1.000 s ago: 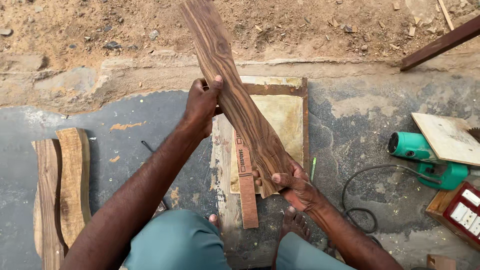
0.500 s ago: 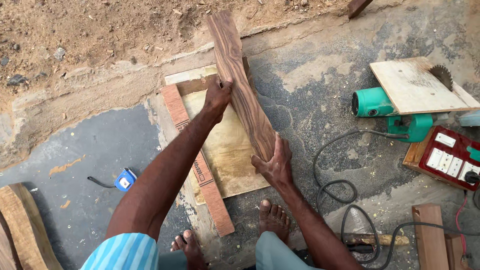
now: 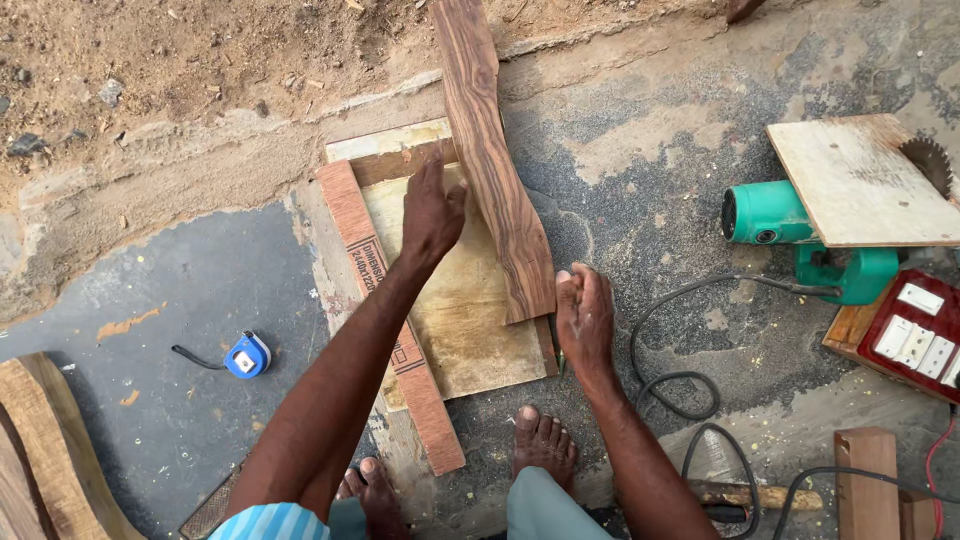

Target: The person sits on the ground measuring curved wooden furniture parts with a tape measure and marks them with a pencil. They reposition the boards, route an edge with a green electric router, and stack the shaped wood pieces aside.

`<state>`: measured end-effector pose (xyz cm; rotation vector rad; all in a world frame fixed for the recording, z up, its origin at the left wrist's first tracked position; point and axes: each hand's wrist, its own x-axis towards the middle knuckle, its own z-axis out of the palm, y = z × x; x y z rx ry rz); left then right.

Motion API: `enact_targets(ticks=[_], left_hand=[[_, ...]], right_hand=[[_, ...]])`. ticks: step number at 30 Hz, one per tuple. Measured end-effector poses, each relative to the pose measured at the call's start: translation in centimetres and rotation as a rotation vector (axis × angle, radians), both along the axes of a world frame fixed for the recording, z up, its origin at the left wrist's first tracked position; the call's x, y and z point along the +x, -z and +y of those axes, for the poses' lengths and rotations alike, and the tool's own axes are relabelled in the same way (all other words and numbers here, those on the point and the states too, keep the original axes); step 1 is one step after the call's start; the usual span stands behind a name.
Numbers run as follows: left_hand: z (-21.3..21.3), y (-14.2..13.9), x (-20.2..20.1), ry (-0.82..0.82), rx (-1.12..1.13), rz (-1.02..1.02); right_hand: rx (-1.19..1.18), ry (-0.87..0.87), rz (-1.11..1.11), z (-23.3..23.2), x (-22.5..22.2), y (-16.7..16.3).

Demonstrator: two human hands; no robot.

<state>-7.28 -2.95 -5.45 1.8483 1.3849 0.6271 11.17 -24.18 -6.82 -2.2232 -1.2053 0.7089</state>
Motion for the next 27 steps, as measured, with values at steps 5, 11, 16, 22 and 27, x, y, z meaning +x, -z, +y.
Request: enact_targets(ticks=[5,11,16,22,27], left_hand=[[-3.5,-0.6,-13.6,-0.495,-0.015,0.087],[-16.3,3.3,-24.0,-0.576,-0.188,0.656],[-16.4,4.2,-25.8,-0.585,-0.217,0.572],[-12.6,-2.9,-21.5,-0.500,-0.371,0.160],[-14.9,-6.2,-6.5,0.143,-0.525,-0.070]], right_hand=[[-0.268,-0.186,-0.185,-4.1,2.1,0.3],[-0.100,0.056,0.252,-5.7,3.6,1.5],[-0.079,0.084,0.672,-7.1,3.7,-0.7],[-0.080,0.099,1.024,-5.5,-0.4,-4.0],[-0.160,0.143,1.332,-2.9,-1.5,-5.3]])
